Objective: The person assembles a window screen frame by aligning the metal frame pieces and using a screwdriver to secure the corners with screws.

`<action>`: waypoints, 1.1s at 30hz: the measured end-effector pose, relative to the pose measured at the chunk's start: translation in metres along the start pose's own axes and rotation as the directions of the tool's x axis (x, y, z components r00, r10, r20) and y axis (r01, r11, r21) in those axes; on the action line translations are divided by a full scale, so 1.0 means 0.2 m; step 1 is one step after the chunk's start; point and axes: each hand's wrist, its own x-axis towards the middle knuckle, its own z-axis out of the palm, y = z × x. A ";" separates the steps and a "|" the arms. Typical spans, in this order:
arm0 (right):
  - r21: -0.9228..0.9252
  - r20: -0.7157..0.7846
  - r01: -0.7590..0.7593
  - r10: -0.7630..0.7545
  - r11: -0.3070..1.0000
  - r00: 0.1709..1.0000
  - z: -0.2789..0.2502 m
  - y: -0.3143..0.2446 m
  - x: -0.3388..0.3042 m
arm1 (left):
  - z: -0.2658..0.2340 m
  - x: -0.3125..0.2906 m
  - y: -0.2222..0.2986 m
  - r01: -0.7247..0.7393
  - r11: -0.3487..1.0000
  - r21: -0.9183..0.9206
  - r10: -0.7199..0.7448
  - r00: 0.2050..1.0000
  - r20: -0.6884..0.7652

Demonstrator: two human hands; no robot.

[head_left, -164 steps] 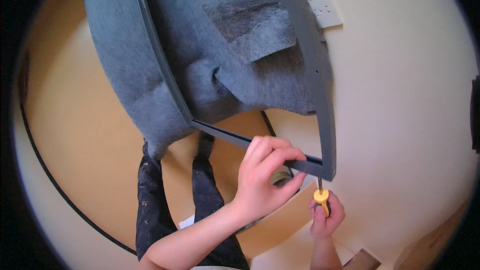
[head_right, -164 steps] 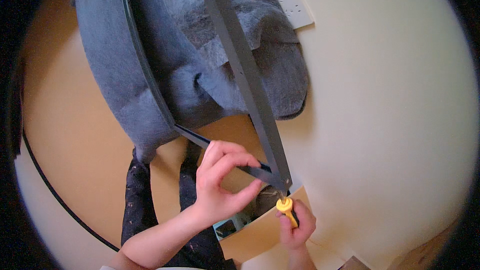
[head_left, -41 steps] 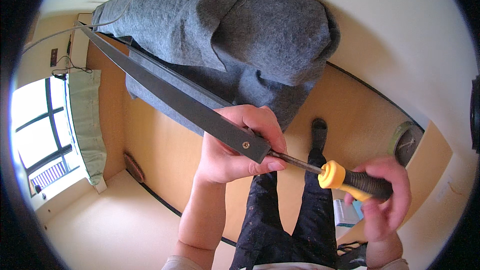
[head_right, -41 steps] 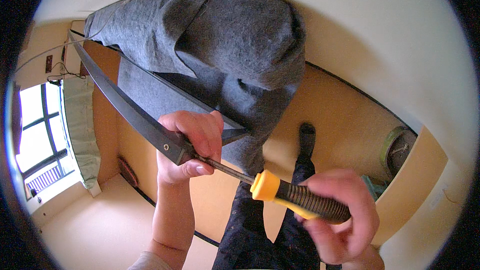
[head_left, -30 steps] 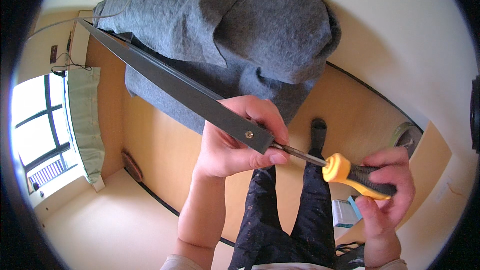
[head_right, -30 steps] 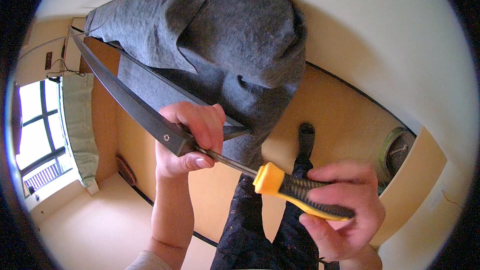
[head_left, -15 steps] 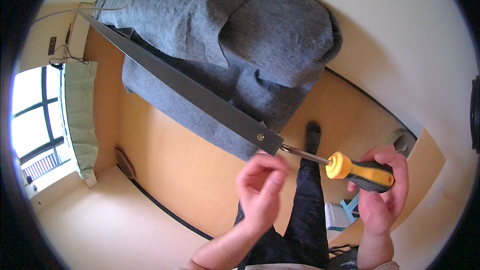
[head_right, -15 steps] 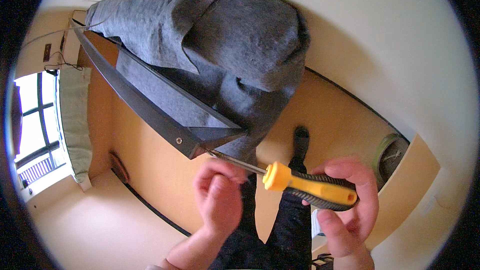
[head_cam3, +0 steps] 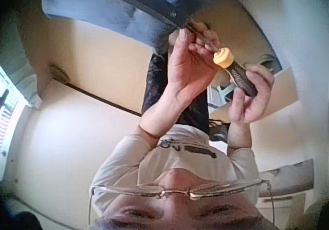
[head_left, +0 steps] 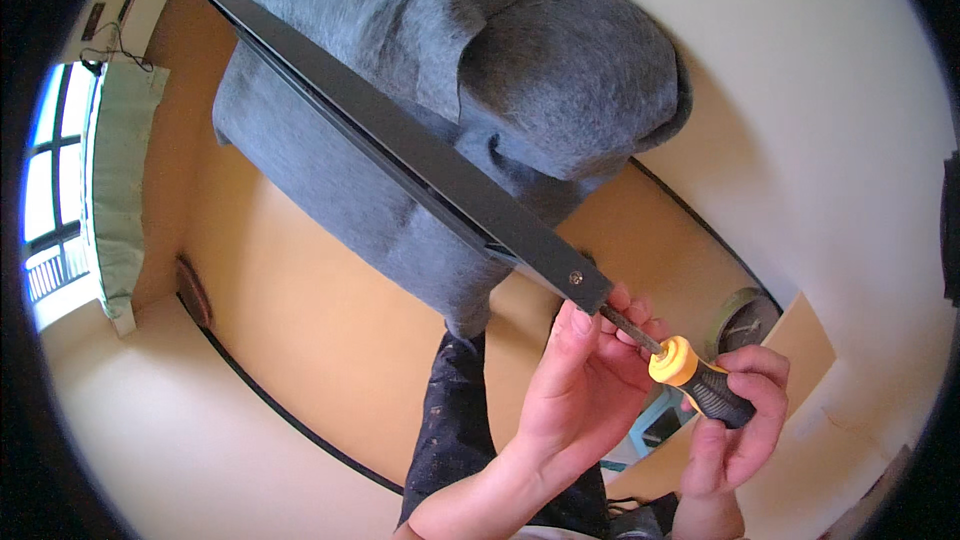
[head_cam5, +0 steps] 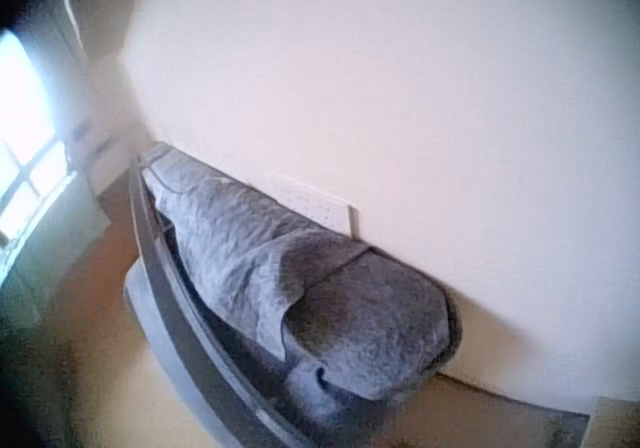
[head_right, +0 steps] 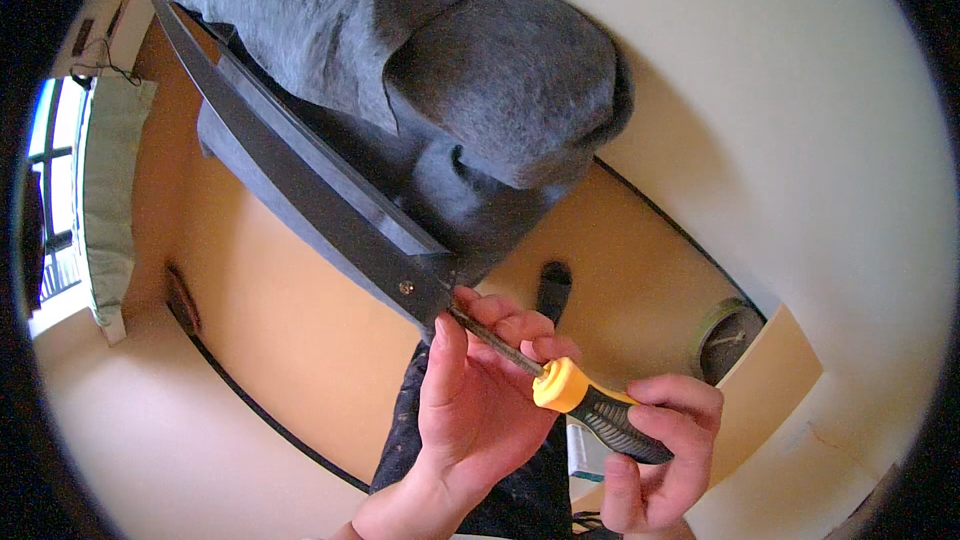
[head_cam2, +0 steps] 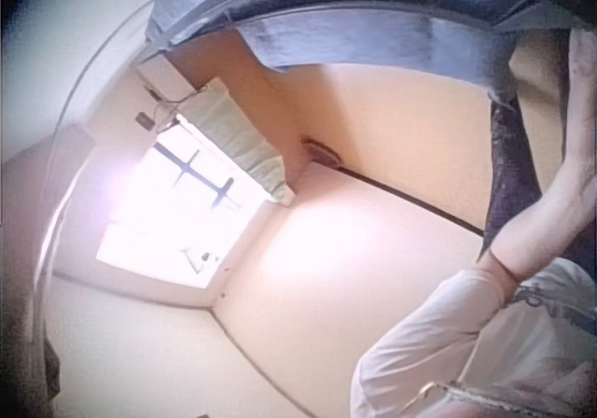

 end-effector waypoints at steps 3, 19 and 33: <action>0.045 -0.069 -0.005 0.008 0.999 0.998 0.04 -0.03 0.01 | -0.01 0.01 0.00 -0.005 0.999 -0.032 0.004 1.000 -0.028; 0.090 -0.175 -0.094 0.108 0.992 0.979 -0.09 -0.01 -0.13 | -0.02 0.10 -0.06 0.053 0.943 -0.330 0.019 0.977 0.211; 0.825 0.185 -0.464 0.620 0.324 0.762 -0.17 -0.07 -0.20 | -0.02 -0.03 -0.02 0.139 0.990 -0.008 -0.136 0.981 0.139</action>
